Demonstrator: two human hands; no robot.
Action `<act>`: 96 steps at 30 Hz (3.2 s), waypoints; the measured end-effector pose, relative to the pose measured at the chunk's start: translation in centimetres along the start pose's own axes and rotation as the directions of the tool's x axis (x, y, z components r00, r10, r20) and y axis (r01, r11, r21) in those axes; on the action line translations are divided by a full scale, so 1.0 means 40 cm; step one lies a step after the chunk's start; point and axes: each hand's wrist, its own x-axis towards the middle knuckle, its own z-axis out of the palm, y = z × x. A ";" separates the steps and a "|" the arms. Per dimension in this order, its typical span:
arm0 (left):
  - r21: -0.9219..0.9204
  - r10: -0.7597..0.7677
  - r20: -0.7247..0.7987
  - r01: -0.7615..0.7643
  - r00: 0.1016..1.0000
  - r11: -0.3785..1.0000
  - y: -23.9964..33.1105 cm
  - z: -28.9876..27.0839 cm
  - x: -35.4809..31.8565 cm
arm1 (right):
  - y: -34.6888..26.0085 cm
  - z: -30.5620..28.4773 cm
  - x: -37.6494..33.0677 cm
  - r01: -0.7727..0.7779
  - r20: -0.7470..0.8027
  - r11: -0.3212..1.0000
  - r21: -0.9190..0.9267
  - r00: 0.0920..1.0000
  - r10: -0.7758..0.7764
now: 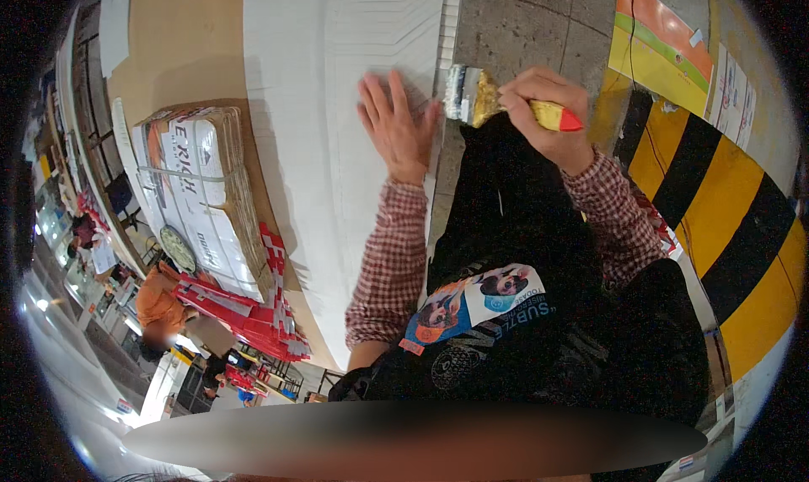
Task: Apply white paint or adhesive to a large white board or surface using a brush.
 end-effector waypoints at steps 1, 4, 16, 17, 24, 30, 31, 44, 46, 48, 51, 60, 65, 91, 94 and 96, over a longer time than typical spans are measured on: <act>0.024 -0.041 -0.023 0.042 0.999 0.999 -0.008 0.014 -0.032 | 0.007 -0.009 0.003 0.027 -0.025 0.999 -0.038 0.999 -0.028; -0.023 -0.112 0.026 0.113 0.993 0.993 -0.023 0.012 -0.101 | 0.019 -0.024 0.026 0.070 -0.041 0.993 -0.093 0.996 -0.074; -0.080 0.080 0.031 -0.078 0.996 0.994 -0.086 -0.052 -0.049 | 0.067 0.025 0.068 0.179 -0.096 0.982 -0.062 0.978 -0.185; -0.068 0.076 0.040 -0.073 0.996 0.995 -0.087 -0.050 -0.049 | 0.052 0.040 0.041 0.131 -0.055 0.991 -0.027 0.990 -0.132; -0.061 0.099 -0.004 -0.099 0.995 0.993 -0.078 -0.056 -0.042 | 0.040 0.038 0.006 0.165 -0.027 0.982 0.092 0.986 -0.163; 0.017 0.075 0.018 -0.075 0.997 0.997 -0.072 -0.038 -0.061 | 0.037 0.084 -0.026 0.197 -0.040 0.979 0.042 0.980 -0.196; -0.021 0.078 -0.029 -0.079 0.997 0.997 -0.069 -0.032 -0.075 | 0.027 0.094 -0.051 0.164 -0.010 0.982 0.094 0.986 -0.164; 0.030 0.075 0.002 -0.075 0.997 0.997 -0.126 -0.023 -0.210 | 0.095 -0.013 0.079 0.244 -0.089 0.928 -0.281 0.956 -0.279; -0.002 0.111 0.000 -0.111 0.994 0.994 -0.127 -0.038 -0.198 | 0.095 0.017 0.050 0.306 -0.103 0.942 -0.135 0.941 -0.321; 0.010 0.118 0.015 -0.118 0.993 0.993 -0.138 -0.036 -0.194 | 0.073 0.057 -0.004 0.363 -0.122 0.932 0.015 0.925 -0.359; 0.020 0.126 0.023 -0.126 0.992 0.992 -0.150 -0.039 -0.192 | -0.004 0.107 -0.107 0.233 -0.021 0.968 -0.091 0.972 -0.236; 0.014 0.135 0.012 -0.135 0.991 0.991 -0.146 -0.040 -0.182 | -0.007 0.100 -0.093 0.181 -0.075 0.977 -0.113 0.979 -0.190; 0.017 0.156 -0.029 -0.155 0.987 0.988 -0.147 -0.030 -0.189 | -0.019 0.157 -0.181 0.095 0.021 0.991 0.091 0.995 -0.097; 0.022 0.125 0.041 -0.126 0.991 0.992 -0.205 -0.062 -0.320 | -0.076 0.208 -0.308 0.130 0.001 0.989 0.070 0.991 -0.131; 0.044 0.137 -0.025 -0.136 0.990 0.990 -0.201 -0.058 -0.320 | -0.075 0.196 -0.255 0.202 -0.049 0.971 -0.131 0.976 -0.210; 0.059 0.138 -0.070 -0.134 0.988 0.989 -0.193 -0.059 -0.320 | -0.068 0.218 -0.283 0.201 -0.035 0.977 -0.067 0.978 -0.204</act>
